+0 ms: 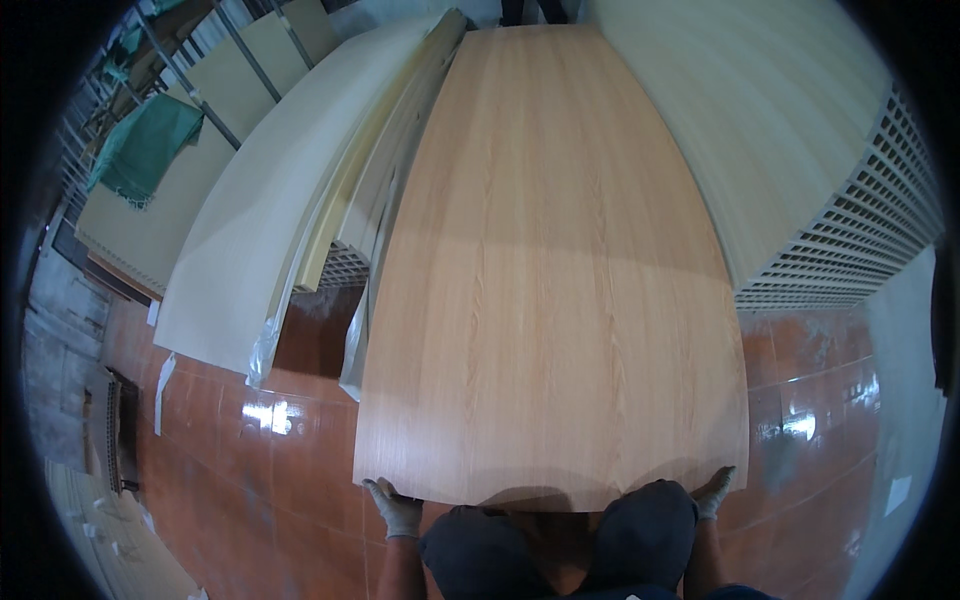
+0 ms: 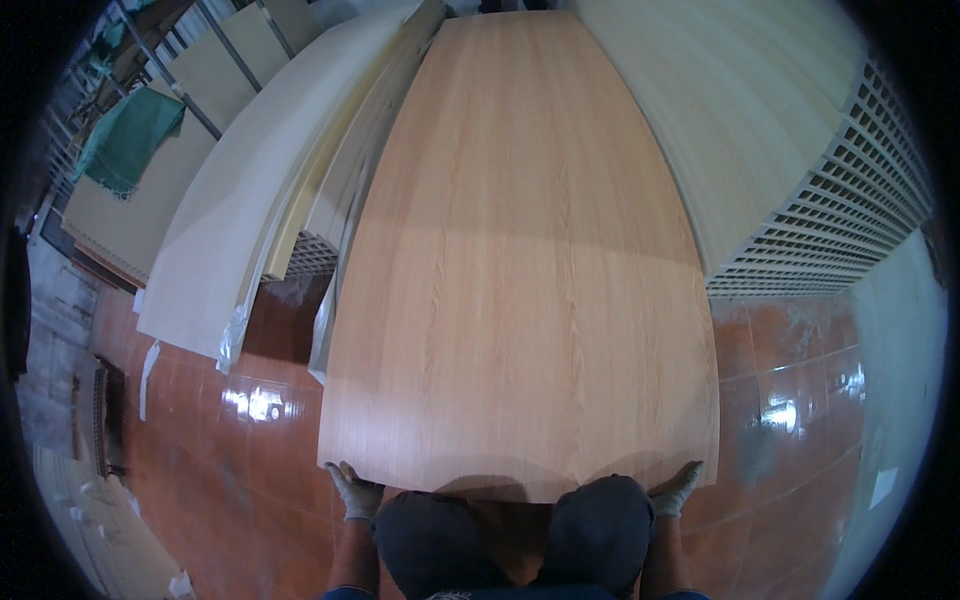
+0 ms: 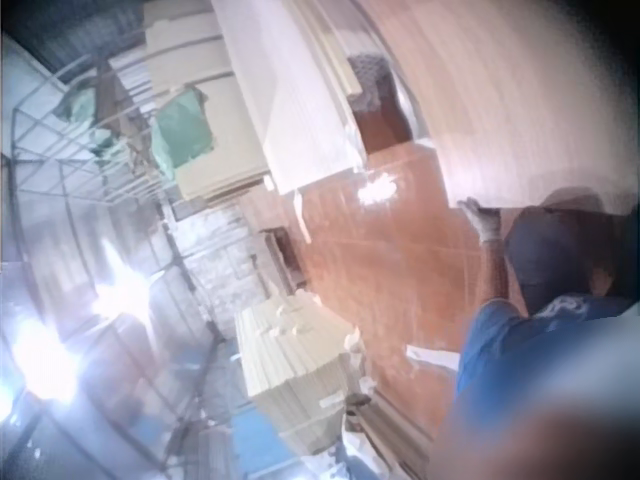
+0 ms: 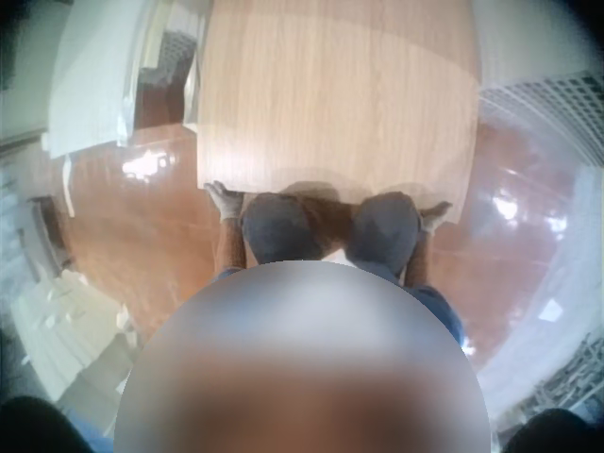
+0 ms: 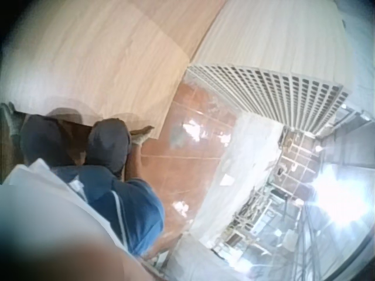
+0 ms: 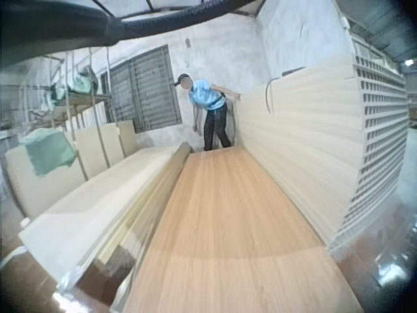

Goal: The person lifts and stacks large wooden panels and thin trim pieces in a workshop. They handle several panels one at a time, placing them on a growing stack and also stacking narrow trim pieces on a rack.

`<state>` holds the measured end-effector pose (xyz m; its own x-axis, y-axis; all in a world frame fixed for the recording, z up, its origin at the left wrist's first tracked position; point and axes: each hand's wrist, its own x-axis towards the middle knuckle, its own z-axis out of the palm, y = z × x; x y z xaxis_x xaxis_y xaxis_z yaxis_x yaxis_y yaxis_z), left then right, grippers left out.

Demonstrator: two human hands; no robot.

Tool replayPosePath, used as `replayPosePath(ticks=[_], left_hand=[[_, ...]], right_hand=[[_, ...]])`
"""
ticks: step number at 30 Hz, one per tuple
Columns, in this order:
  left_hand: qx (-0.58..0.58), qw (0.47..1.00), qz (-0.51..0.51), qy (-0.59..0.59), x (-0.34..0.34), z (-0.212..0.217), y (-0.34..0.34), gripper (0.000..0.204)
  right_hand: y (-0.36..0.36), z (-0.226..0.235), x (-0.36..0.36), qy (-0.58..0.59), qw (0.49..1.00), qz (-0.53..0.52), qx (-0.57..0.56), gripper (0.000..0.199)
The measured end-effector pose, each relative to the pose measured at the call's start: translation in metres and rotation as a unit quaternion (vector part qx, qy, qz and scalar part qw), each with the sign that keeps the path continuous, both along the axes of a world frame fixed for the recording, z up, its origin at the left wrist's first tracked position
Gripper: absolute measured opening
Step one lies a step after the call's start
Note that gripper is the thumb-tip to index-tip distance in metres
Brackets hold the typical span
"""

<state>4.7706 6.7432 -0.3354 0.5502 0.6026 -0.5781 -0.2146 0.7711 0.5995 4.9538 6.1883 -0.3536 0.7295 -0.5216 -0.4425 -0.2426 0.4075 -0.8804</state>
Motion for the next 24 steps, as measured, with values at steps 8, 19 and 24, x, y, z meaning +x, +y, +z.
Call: replayPosePath(ticks=[8,19,24], left_hand=[[0.066,0.980,0.134,0.129,0.031,-0.021,-0.016,0.092],[0.129,0.971,0.134,0.146,0.031,-0.037,-0.014,0.094],[0.143,0.964,0.131,0.182,0.029,-0.037,-0.012,0.099]], right_hand=[[0.015,0.008,0.006,0.007,1.000,-0.023,-0.015,0.095],[0.028,0.020,0.009,0.015,0.998,-0.058,-0.021,0.088],[0.024,0.014,0.008,0.002,0.999,-0.040,-0.028,0.089]])
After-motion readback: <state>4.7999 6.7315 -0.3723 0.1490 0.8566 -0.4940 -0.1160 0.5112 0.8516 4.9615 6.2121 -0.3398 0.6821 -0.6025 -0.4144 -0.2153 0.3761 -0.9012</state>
